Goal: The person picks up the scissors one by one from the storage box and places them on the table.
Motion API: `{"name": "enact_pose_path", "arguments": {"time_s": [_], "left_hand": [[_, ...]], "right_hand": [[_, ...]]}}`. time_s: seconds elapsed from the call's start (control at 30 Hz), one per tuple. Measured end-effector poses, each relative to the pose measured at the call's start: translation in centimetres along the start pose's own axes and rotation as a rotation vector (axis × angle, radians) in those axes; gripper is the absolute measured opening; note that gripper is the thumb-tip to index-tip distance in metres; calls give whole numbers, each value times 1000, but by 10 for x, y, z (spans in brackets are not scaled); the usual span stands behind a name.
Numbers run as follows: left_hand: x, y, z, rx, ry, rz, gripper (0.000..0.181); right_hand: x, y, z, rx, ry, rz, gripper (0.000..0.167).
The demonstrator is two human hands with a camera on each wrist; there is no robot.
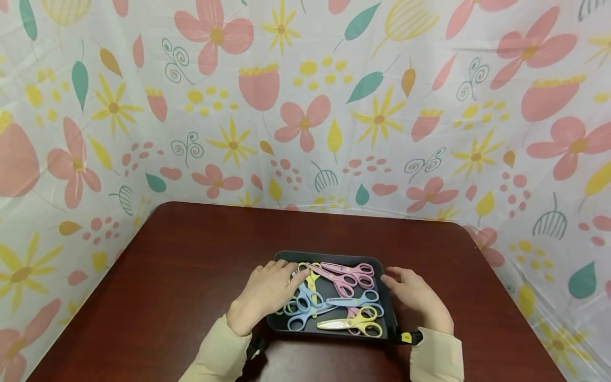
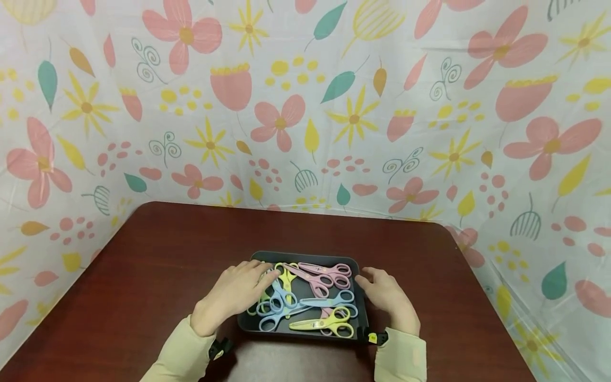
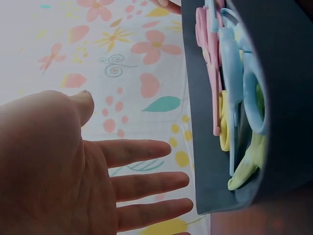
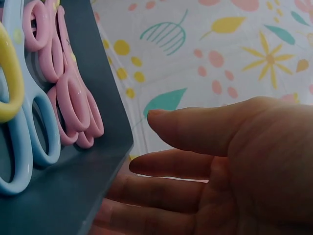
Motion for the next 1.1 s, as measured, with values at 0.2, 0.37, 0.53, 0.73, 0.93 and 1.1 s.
{"name": "enact_pose_path", "arguments": {"time_s": [0.2, 0.37, 0.53, 0.73, 0.93, 1.1], "left_hand": [[-1, 5, -2, 40, 28, -46, 65], [-4, 12, 1, 87, 101, -105, 52], [-4, 19, 5, 106, 176, -146, 37], [2, 33, 2, 112, 223, -137, 22], [6, 38, 2, 94, 260, -154, 28], [9, 40, 4, 100, 282, -144, 40]], "right_hand": [[0, 2, -2, 6, -8, -41, 52], [5, -1, -3, -3, -11, -47, 51], [8, -3, -3, -1, -16, -46, 48], [4, -2, 0, -8, 3, 12, 41], [4, 1, 0, -16, -3, 21, 39], [6, -2, 0, -17, -19, -11, 39]]}}
Point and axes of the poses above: each hand's wrist, its own z-axis away from the middle knuckle, its own x-axis out of the palm, y = z × x, the point moved 9 cm from there along -z, towards the middle knuckle, and after that the axes turned 4 degrees about x, right-handed, at the moved point
